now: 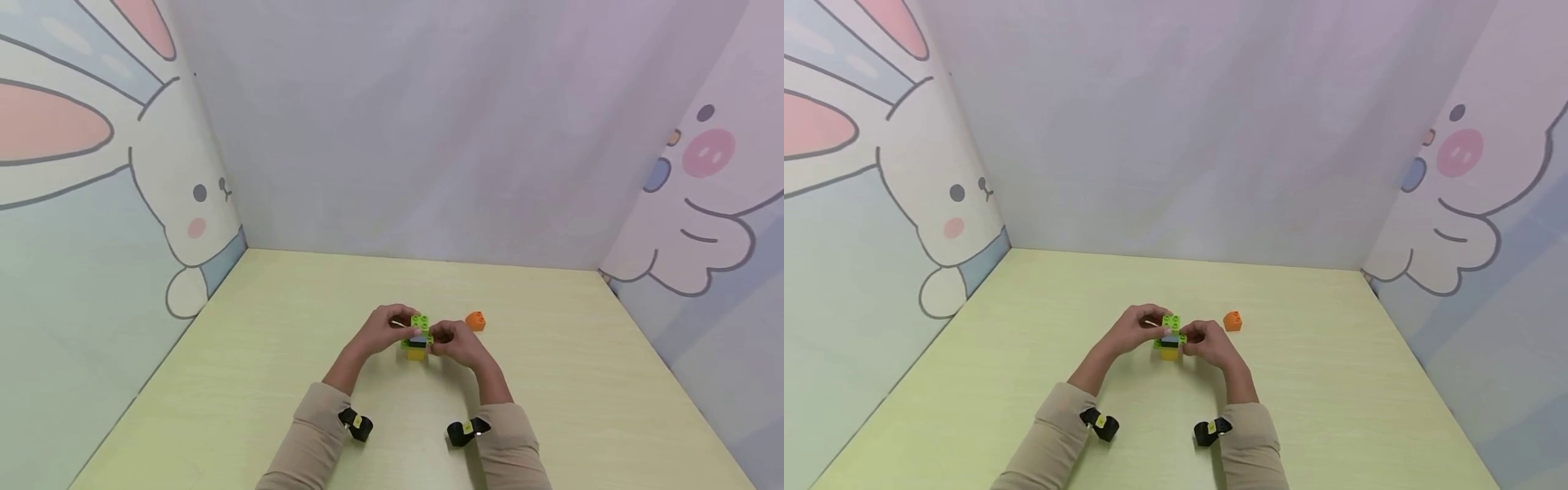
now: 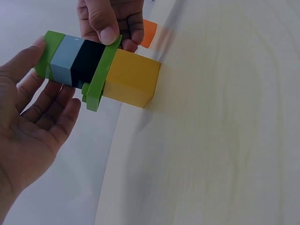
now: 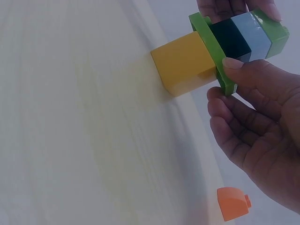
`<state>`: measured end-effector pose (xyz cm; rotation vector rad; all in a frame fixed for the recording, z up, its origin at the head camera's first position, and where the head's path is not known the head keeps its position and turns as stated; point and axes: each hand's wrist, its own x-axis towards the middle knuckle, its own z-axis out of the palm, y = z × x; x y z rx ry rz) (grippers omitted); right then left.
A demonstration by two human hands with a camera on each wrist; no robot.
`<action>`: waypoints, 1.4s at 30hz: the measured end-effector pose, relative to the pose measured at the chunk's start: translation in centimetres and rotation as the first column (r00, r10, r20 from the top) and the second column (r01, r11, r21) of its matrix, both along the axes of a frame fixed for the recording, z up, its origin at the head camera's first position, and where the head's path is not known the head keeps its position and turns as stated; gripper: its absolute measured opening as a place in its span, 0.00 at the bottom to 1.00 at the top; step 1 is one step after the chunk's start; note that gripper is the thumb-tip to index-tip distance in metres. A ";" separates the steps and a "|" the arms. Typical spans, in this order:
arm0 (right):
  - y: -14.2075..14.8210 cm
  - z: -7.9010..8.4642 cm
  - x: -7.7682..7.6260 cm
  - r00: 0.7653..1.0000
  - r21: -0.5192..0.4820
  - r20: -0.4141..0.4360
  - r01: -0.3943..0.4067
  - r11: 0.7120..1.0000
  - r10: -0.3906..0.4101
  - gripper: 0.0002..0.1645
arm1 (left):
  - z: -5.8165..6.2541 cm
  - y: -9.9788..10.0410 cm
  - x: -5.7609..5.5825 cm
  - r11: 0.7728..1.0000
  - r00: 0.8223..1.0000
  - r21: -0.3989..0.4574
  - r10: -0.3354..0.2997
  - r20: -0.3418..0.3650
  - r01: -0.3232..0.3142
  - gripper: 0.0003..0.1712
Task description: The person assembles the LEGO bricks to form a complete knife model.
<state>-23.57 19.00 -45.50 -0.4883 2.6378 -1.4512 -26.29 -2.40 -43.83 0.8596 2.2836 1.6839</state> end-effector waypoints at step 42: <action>-0.5 1.1 0.5 1.000 -0.016 0.012 0.008 1.000 -0.008 0.16 | -2.8 -2.6 -0.9 0.986 0.990 -0.163 0.002 0.138 0.021 0.27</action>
